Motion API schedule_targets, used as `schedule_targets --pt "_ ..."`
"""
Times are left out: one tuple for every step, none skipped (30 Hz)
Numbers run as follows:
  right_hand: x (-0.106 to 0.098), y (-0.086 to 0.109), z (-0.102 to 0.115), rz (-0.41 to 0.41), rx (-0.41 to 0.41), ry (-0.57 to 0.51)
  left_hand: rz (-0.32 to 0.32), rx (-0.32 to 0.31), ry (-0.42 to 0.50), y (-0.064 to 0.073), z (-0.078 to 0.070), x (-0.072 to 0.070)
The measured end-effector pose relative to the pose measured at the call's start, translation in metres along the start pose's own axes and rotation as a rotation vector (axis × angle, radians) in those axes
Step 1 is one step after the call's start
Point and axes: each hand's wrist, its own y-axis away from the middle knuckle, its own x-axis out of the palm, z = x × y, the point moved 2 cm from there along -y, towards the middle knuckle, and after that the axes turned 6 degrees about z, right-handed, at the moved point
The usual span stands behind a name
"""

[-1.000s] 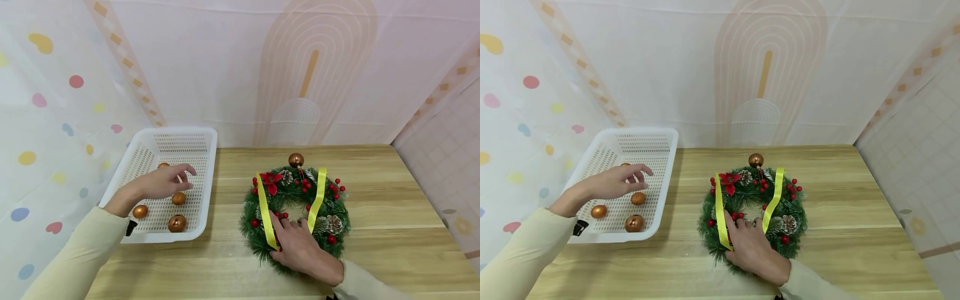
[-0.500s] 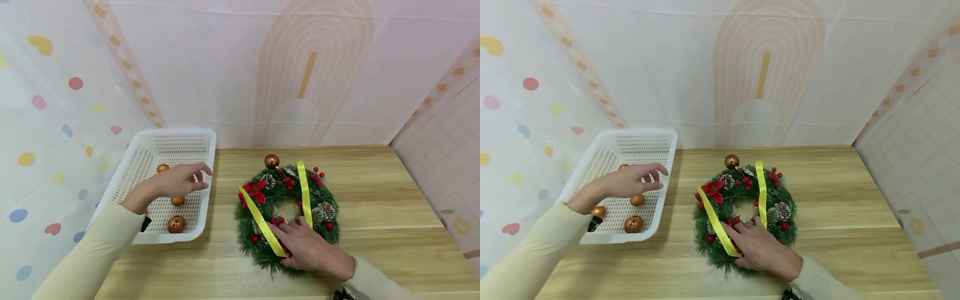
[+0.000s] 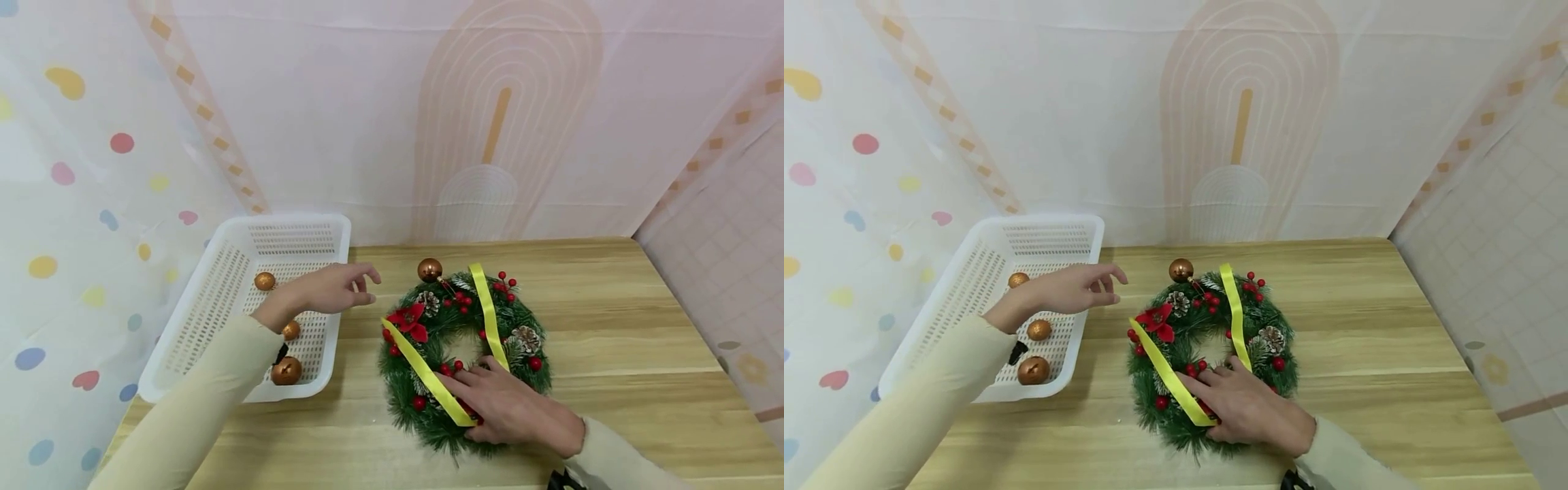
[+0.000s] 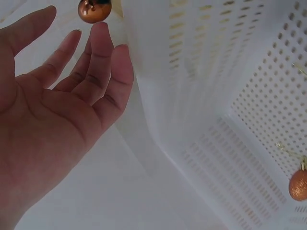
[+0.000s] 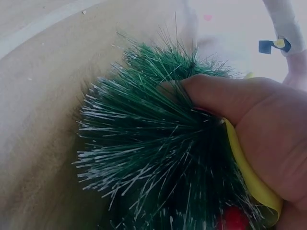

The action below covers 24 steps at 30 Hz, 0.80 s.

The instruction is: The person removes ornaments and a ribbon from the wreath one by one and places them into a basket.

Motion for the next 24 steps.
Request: schedule_targets --pt "0.0 0.0 0.0 -0.002 0.0 0.001 0.008 -0.002 -0.004 -0.005 -0.002 0.0" --pt "0.001 0.0 0.0 -0.004 -0.002 0.004 0.015 -0.007 -0.008 -0.009 -0.004 0.0" --pt "0.001 0.0 0.0 -0.006 -0.002 0.006 0.021 -0.011 -0.012 -0.013 -0.006 0.001" --pt "0.002 0.0 0.0 -0.007 -0.002 0.012 0.027 -0.016 -0.013 -0.018 -0.008 0.001" --pt "0.002 0.0 -0.001 -0.011 -0.002 0.017 0.031 -0.019 -0.014 -0.022 -0.009 0.001" --pt "0.003 0.0 -0.001 -0.014 -0.002 0.02 0.035 -0.029 -0.012 -0.026 -0.01 0.001" --pt "0.003 0.0 -0.001 -0.017 -0.001 0.024 0.04 -0.036 -0.016 -0.031 -0.012 0.002" --pt "0.003 0.0 -0.001 -0.02 -0.002 0.027 0.043 -0.045 -0.018 -0.035 -0.013 0.002" --pt "0.004 0.0 -0.001 -0.022 -0.004 0.032 0.046 -0.051 -0.02 -0.039 -0.014 0.002" --pt "0.004 0.0 -0.001 -0.023 -0.006 0.038 0.05 -0.059 -0.016 -0.043 -0.015 0.002" --pt "0.004 0.0 -0.001 -0.026 -0.008 0.043 0.053 -0.067 -0.014 -0.047 -0.017 0.002" --pt "0.005 0.0 -0.001 -0.027 -0.01 0.047 0.055 -0.069 -0.013 -0.05 -0.019 0.002" --pt "0.005 0.001 -0.002 -0.028 -0.011 0.051 0.054 -0.067 -0.014 -0.054 -0.021 0.002" --pt "0.006 0.001 -0.002 -0.029 -0.012 0.055 0.054 -0.069 -0.008 -0.057 -0.022 0.002" --pt "0.006 0.001 -0.002 -0.031 -0.011 0.057 0.054 -0.067 0.0 -0.059 -0.023 0.001" --pt "0.007 0.001 -0.002 -0.034 -0.01 0.057 0.055 -0.068 0.008 -0.062 -0.025 0.001" --pt "0.007 0.001 -0.001 -0.039 -0.009 0.054 0.053 -0.068 0.011 -0.064 -0.026 0.001" --pt "0.007 0.001 -0.001 -0.045 -0.008 0.049 0.053 -0.066 0.016 -0.067 -0.026 0.001" --pt "0.007 0.001 -0.001 -0.052 -0.005 0.037 0.056 -0.069 0.02 -0.069 -0.027 0.001" --pt "0.007 0.001 -0.001 -0.059 -0.001 0.02 0.059 -0.071 0.026 -0.071 -0.028 0.002" --pt "0.007 0.001 -0.001 -0.067 0.002 0.003 0.061 -0.074 0.032 -0.073 -0.029 0.002" --pt "0.007 0.001 -0.001 -0.075 0.004 -0.016 0.063 -0.078 0.033 -0.075 -0.03 0.002" --pt "0.007 0.001 -0.001 -0.081 0.006 -0.032 0.065 -0.084 0.034 -0.076 -0.03 0.003" --pt "0.007 0.001 -0.001 -0.086 0.009 -0.049 0.068 -0.088 0.033 -0.078 -0.031 0.003"
